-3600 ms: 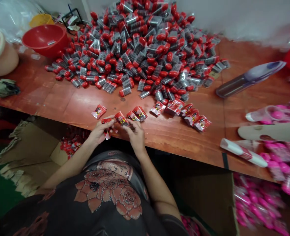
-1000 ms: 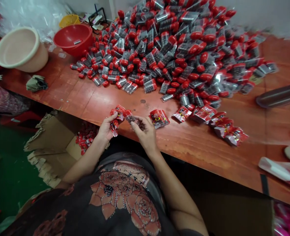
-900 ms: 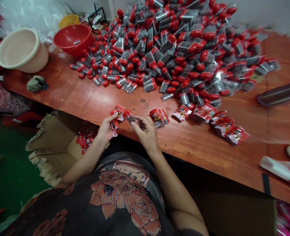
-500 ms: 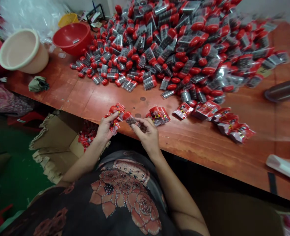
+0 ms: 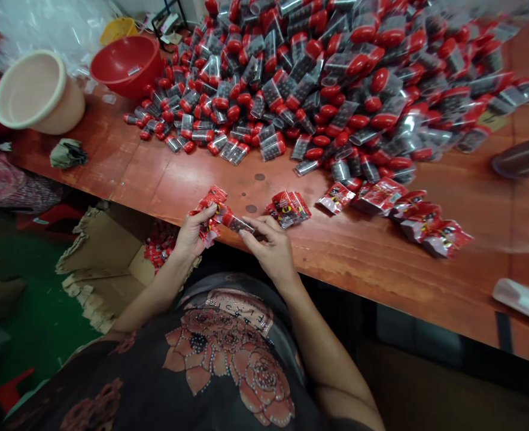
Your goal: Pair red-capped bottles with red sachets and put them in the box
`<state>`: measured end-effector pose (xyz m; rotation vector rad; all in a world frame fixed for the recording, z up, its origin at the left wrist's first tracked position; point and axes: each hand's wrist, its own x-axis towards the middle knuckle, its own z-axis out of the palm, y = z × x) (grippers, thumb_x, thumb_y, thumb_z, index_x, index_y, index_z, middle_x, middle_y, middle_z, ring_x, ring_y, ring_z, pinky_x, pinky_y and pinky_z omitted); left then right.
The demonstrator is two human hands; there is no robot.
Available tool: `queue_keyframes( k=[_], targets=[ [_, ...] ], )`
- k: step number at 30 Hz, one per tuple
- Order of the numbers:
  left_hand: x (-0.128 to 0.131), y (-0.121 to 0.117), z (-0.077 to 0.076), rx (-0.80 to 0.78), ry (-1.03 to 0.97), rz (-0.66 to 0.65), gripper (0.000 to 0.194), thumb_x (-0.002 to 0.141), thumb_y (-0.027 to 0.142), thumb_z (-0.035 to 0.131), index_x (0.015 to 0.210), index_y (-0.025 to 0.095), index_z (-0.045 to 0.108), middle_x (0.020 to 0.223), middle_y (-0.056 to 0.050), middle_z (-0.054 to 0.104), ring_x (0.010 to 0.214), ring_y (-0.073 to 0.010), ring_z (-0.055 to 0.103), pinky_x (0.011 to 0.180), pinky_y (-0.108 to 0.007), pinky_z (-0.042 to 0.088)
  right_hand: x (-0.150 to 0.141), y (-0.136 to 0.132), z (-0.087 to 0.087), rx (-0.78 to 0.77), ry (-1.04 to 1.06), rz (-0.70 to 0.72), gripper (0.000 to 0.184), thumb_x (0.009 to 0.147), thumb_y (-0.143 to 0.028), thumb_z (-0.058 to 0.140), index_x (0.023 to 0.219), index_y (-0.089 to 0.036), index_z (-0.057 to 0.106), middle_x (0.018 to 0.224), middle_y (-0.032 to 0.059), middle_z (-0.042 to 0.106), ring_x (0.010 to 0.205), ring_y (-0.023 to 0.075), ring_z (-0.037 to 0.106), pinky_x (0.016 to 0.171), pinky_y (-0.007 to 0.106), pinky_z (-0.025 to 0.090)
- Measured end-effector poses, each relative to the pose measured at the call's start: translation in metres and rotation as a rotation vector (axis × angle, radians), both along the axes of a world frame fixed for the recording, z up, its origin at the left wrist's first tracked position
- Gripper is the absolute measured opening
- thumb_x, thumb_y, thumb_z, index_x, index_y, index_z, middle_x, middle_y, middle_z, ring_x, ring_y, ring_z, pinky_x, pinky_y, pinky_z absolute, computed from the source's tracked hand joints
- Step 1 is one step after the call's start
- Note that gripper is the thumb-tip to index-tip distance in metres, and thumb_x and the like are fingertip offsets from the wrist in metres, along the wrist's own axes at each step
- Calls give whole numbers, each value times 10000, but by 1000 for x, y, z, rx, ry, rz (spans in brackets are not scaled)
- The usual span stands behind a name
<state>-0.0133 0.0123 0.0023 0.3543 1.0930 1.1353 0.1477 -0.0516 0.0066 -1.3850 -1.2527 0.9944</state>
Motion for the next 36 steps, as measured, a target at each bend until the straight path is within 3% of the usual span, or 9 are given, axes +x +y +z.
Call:
queue_keyframes(
  k=[11,17,26,32,36],
  targets=[
    [2,-6,7,126,65,-71,224,570,216,858,738,151,727,707,9,713,617,-101,641,663,-226,524,15,4,1,-6,16,91,277,811,-271,654,1077,-305,725,917,20,634,860,168,591,763,347,494],
    [4,-10,9,90,152,-109,343,429,205,909,706,159,711,697,4,707,571,-114,622,579,-228,503,1,-2,-5,-103,230,-23,263,813,-336,666,1065,-290,721,931,19,636,742,139,602,668,332,554],
    [7,-14,8,121,150,-102,306,475,199,888,724,157,715,722,0,713,613,-121,632,622,-229,500,-29,-12,-23,-126,468,-140,266,847,-324,638,1109,-313,682,1030,19,631,751,127,632,680,340,610],
    [9,-20,11,130,154,-74,295,483,220,888,696,156,693,704,-1,705,592,-116,627,641,-240,500,-35,-16,-20,-49,293,-186,279,837,-321,659,1114,-317,692,986,25,612,874,162,639,826,382,593],
    [12,-27,6,124,107,-78,317,510,242,882,755,153,702,735,-11,716,610,-120,635,627,-234,497,-43,-17,-25,-153,554,-185,284,849,-350,637,1124,-286,670,1082,40,643,790,149,674,733,372,626]
  ],
)
